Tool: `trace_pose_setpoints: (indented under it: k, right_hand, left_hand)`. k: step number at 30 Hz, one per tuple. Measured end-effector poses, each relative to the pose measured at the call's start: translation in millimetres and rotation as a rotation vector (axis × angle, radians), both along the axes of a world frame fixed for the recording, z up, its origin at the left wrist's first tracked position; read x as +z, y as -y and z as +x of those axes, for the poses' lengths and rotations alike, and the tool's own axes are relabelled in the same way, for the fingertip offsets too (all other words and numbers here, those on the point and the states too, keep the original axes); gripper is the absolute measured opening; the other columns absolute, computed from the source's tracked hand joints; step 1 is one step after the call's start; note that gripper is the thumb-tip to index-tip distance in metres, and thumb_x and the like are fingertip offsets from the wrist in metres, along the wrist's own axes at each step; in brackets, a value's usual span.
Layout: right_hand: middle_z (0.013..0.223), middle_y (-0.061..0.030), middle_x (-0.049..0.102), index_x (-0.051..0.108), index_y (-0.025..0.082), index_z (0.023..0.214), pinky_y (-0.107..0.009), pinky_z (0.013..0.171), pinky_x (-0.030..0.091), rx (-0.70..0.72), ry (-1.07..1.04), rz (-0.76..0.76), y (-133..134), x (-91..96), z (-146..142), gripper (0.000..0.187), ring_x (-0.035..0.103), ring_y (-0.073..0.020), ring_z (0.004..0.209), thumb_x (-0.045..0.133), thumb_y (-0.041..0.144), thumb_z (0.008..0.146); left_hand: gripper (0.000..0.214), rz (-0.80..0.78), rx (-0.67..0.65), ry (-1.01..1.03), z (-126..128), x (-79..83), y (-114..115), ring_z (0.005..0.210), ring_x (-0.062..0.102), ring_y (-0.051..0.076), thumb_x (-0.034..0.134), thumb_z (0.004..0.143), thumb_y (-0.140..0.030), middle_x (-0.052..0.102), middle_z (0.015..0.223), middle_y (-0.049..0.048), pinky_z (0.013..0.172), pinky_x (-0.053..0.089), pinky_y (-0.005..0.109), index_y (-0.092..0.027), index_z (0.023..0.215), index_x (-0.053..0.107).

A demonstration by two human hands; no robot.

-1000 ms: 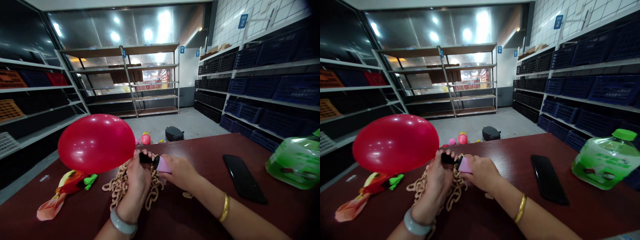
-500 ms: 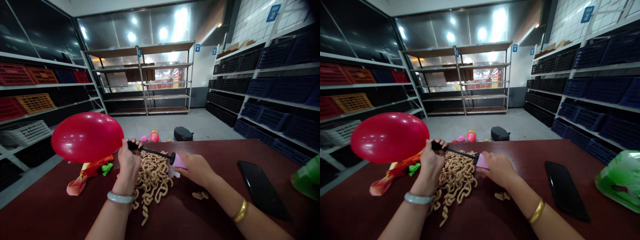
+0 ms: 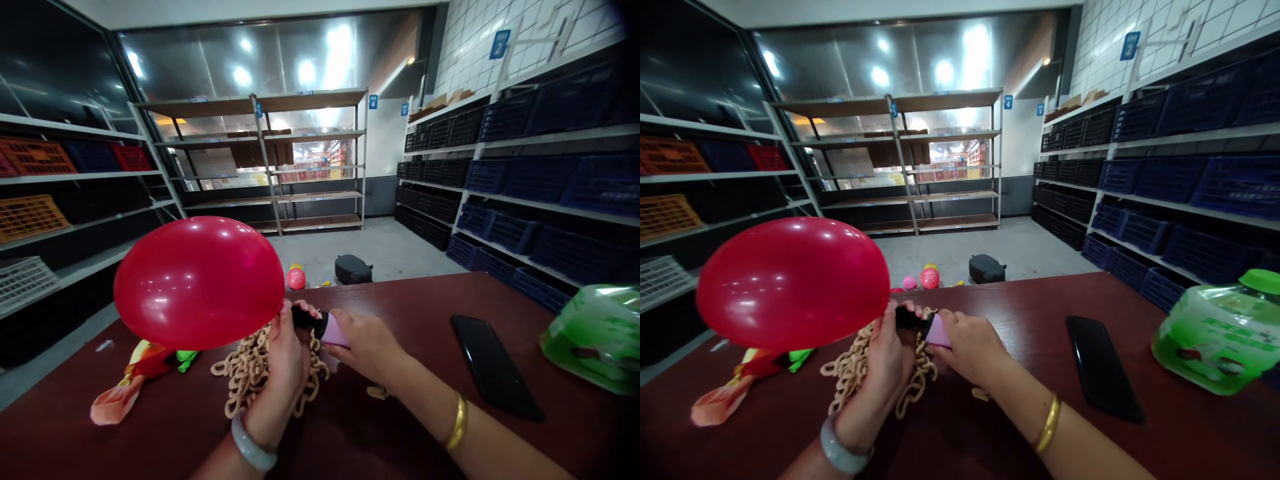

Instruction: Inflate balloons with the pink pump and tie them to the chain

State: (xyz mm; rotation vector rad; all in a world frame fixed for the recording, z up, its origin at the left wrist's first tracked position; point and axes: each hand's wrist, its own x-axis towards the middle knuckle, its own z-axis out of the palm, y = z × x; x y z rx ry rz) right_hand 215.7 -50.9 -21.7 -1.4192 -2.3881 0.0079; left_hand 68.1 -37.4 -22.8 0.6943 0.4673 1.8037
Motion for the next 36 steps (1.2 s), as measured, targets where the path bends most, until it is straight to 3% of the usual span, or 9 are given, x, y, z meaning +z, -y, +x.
trace_pose_setpoints:
  k: [7, 12, 16, 20, 26, 31, 36]
  right_hand:
    - [0.111, -0.0094, 0.066, 0.043, 0.023, 0.131, -0.035, 0.076, 0.046, 0.031, -0.065, -0.043, 3.2, -0.1, -6.5, 0.056, 0.065, -0.0262, 0.097, 0.053, 0.057, 0.088]
    - [0.12, -0.0108, 0.064, 0.046, 0.022, 0.13, -0.037, 0.082, 0.046, 0.039, -0.052, -0.039, -7.0, -6.2, -0.6, 0.057, 0.063, -0.0285, 0.104, 0.055, 0.057, 0.086]
    - [0.122, -0.0103, 0.064, 0.047, 0.021, 0.13, -0.039, 0.085, 0.046, 0.057, -0.023, -0.026, -15.2, -9.3, 8.0, 0.056, 0.062, -0.0282, 0.106, 0.055, 0.055, 0.087]
    - [0.123, -0.011, 0.064, 0.048, 0.021, 0.13, -0.039, 0.084, 0.046, 0.069, -0.005, -0.001, -17.3, -9.4, 13.4, 0.054, 0.063, -0.028, 0.105, 0.052, 0.055, 0.089]
    - [0.119, -0.0137, 0.064, 0.048, 0.019, 0.13, -0.039, 0.083, 0.045, 0.04, 0.052, -0.008, -15.2, -9.9, 12.8, 0.053, 0.063, -0.0286, 0.103, 0.05, 0.054, 0.09]
    - [0.116, -0.0129, 0.065, 0.046, 0.018, 0.13, -0.038, 0.08, 0.045, 0.044, 0.036, 0.013, -10.6, -8.4, 7.8, 0.051, 0.063, -0.0285, 0.1, 0.05, 0.051, 0.091]
    - [0.111, -0.0097, 0.066, 0.046, 0.02, 0.126, -0.036, 0.075, 0.046, 0.042, -0.018, 0.013, -3.3, -5.7, 0.4, 0.048, 0.064, -0.027, 0.094, 0.053, 0.049, 0.09]
  left_hand:
    - [0.02, -0.048, 0.086, 0.021, -3.6, 9.5, -0.3, 0.061, 0.053, 0.012, 0.065, 0.082, -0.03, 0.054, 0.068, 0.0007, 0.061, 0.047, 0.026, -0.017, 0.074, 0.054]
    - [0.021, -0.034, 0.167, 0.084, -42.2, 19.1, -20.5, 0.06, 0.053, 0.013, 0.069, 0.079, -0.03, 0.054, 0.069, 0.0002, 0.056, 0.044, 0.027, -0.018, 0.081, 0.05]
    - [0.017, 0.004, 0.248, 0.102, -79.8, 25.8, -33.0, 0.06, 0.052, 0.014, 0.061, 0.086, -0.028, 0.052, 0.067, -0.0002, 0.054, 0.04, 0.027, -0.02, 0.082, 0.048]
    - [0.015, 0.022, 0.25, 0.114, -93.1, 27.7, -34.5, 0.061, 0.052, 0.013, 0.055, 0.091, -0.032, 0.05, 0.068, -0.0012, 0.057, 0.04, 0.028, -0.022, 0.085, 0.046]
    - [0.019, 0.026, 0.244, 0.112, -72.9, 19.5, -32.9, 0.061, 0.051, 0.013, 0.062, 0.086, -0.031, 0.051, 0.068, -0.0015, 0.056, 0.039, 0.027, -0.021, 0.083, 0.046]
    - [0.025, -0.008, 0.166, 0.128, -36.8, 6.7, -23.7, 0.06, 0.054, 0.012, 0.071, 0.077, -0.032, 0.054, 0.069, -0.0017, 0.059, 0.044, 0.026, -0.019, 0.081, 0.05]
    - [0.023, -0.077, 0.081, 0.132, -2.8, -4.2, -7.0, 0.062, 0.055, 0.013, 0.071, 0.077, -0.032, 0.055, 0.07, -0.0012, 0.063, 0.048, 0.028, -0.019, 0.079, 0.052]
